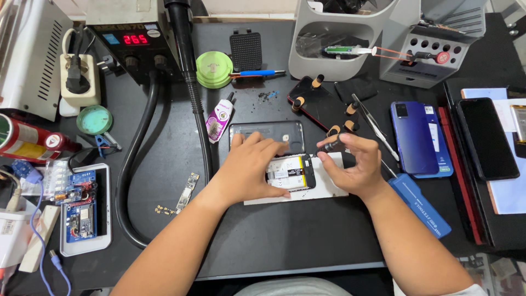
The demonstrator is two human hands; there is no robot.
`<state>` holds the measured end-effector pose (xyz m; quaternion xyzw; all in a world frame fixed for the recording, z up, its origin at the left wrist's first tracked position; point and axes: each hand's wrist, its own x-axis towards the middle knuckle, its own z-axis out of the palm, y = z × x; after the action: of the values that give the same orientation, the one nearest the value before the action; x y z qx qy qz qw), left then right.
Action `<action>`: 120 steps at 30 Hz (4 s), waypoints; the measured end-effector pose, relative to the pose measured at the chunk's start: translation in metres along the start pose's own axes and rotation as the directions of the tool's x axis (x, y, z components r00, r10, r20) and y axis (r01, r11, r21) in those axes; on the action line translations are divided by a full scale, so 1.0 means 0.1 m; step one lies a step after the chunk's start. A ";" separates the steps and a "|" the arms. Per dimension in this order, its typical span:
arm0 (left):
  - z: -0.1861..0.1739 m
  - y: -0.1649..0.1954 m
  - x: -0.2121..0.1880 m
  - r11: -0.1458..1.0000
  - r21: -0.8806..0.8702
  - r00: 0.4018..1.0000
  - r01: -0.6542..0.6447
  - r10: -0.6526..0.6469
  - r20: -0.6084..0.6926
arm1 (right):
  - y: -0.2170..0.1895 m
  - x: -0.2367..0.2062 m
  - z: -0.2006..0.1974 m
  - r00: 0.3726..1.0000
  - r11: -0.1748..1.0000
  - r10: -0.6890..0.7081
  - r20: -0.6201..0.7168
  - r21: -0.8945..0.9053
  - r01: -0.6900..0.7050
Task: The person uses a screwdriver to tighten screws on the back of a disassembled smartphone. They then place the back cover onto the phone, press it into place, and wipe the surface with an orange cloth.
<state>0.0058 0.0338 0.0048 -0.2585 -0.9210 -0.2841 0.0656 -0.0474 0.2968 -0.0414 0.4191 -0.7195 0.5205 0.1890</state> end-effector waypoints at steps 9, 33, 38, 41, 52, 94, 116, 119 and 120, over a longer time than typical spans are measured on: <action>0.02 -0.03 -0.02 0.999 0.010 0.998 -0.053 0.053 -0.019 | 0.04 -0.01 0.04 0.999 0.998 0.023 0.030 -0.052 -0.021; 0.03 -0.02 -0.02 0.999 0.037 0.999 -0.034 0.034 0.019 | -0.08 0.22 0.00 0.992 0.996 0.009 0.125 -0.086 0.001; 0.04 -0.03 -0.02 0.999 0.037 0.999 -0.034 0.033 0.016 | -0.07 0.21 -0.02 0.983 0.999 -0.042 0.178 0.005 0.041; 0.04 -0.03 -0.02 0.999 0.042 0.999 -0.034 0.034 0.014 | -0.06 0.21 -0.01 0.989 0.999 0.032 0.143 -0.028 -0.028; 0.02 -0.02 -0.02 0.999 0.034 0.999 -0.031 0.030 0.026 | -0.07 0.20 0.04 0.987 1.000 -0.030 0.161 0.006 0.029; 0.03 -0.03 -0.01 0.999 0.030 0.999 -0.043 0.043 0.015 | 0.00 0.21 0.04 0.986 0.998 -0.055 0.158 -0.013 0.057; 0.04 -0.03 -0.02 0.998 0.043 0.999 -0.034 0.034 0.019 | -0.02 0.18 0.05 0.980 0.998 -0.021 0.198 0.062 0.009; 0.03 -0.02 -0.01 0.998 0.047 0.999 -0.040 0.040 0.004 | -0.03 0.18 0.06 0.978 0.995 0.028 0.204 0.090 -0.047; 0.03 -0.01 -0.01 0.998 0.046 0.999 -0.045 0.045 -0.002 | -0.04 0.18 0.05 0.979 0.993 0.044 0.201 0.095 -0.064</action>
<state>0.0059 0.0341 0.0013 -0.2771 -0.9211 -0.2616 0.0793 -0.0543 0.2842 -0.0282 0.4583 -0.7187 0.5167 0.0806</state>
